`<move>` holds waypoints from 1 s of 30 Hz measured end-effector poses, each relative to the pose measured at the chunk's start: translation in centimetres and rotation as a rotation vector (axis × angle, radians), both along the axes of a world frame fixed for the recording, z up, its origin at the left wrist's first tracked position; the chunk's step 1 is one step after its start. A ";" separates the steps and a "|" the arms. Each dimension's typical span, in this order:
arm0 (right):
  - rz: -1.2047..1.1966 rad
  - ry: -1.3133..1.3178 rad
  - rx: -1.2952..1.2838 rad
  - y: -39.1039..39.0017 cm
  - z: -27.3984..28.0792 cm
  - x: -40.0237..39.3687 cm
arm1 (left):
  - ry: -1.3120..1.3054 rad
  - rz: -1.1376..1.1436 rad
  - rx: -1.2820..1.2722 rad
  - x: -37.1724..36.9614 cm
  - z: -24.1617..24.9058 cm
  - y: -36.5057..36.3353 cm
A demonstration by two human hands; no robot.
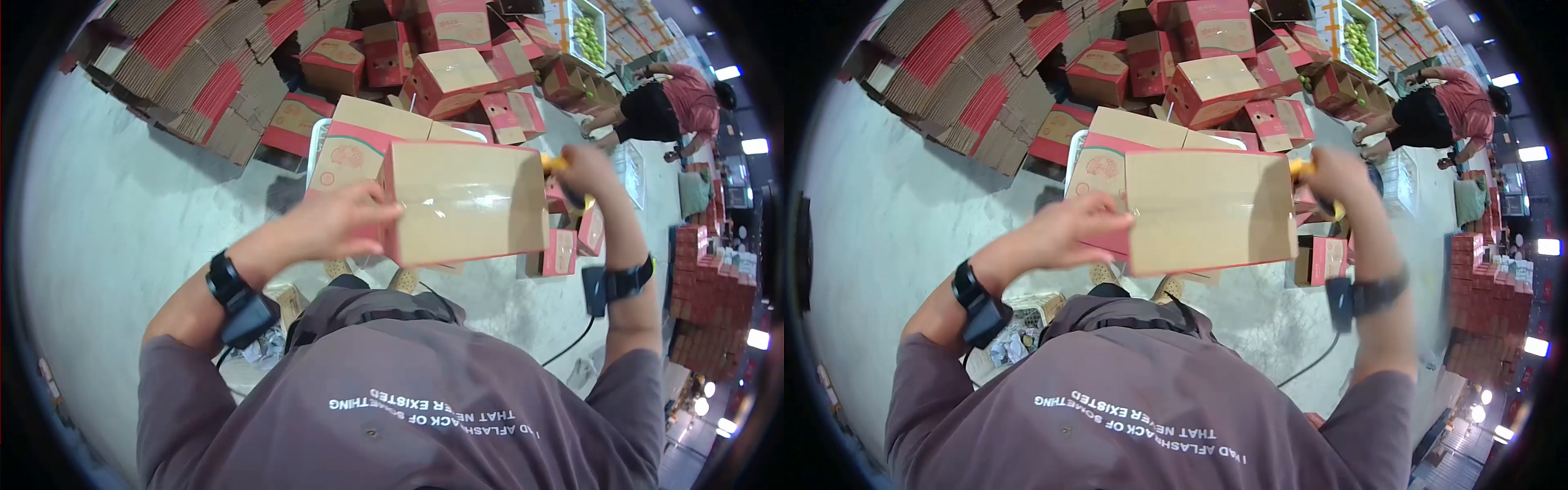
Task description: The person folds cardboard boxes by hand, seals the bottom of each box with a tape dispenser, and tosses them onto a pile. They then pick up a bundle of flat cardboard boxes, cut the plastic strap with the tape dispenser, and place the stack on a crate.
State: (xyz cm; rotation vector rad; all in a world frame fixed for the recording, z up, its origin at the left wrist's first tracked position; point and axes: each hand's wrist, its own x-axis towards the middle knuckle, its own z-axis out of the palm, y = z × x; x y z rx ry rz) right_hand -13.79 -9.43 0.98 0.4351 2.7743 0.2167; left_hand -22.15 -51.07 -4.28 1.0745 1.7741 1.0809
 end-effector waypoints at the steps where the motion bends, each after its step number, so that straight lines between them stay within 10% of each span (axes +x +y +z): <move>1: -0.001 0.047 0.019 0.6 1.7 -2.5 | 0.330 -0.185 0.048 0.4 0.2 0.6; 4: 0.028 0.112 -0.152 2.5 3.0 -11.1 | 0.880 -0.320 0.509 1.0 -1.0 4.5; 15: 0.150 -0.740 -0.122 -15.5 -8.6 -22.0 | 0.719 -0.204 0.687 2.8 -6.0 8.5; 20: 0.345 -0.486 -0.203 -12.0 10.0 -13.4 | 0.702 -0.240 0.665 2.7 -5.5 9.6; 22: -0.001 -0.573 -0.290 -11.5 13.1 -4.0 | 0.786 -0.162 0.642 2.1 -5.3 9.7; 26: -0.093 -0.683 -0.283 -8.7 0.9 12.5 | 0.814 -0.210 0.585 2.3 -5.2 10.0; 28: -0.160 0.015 -0.493 -7.7 -8.2 16.0 | 0.832 -0.203 0.520 2.8 -4.9 10.6; 30: -0.151 0.125 -0.369 -8.0 -11.9 13.4 | 0.867 -0.182 0.399 2.6 -4.3 11.3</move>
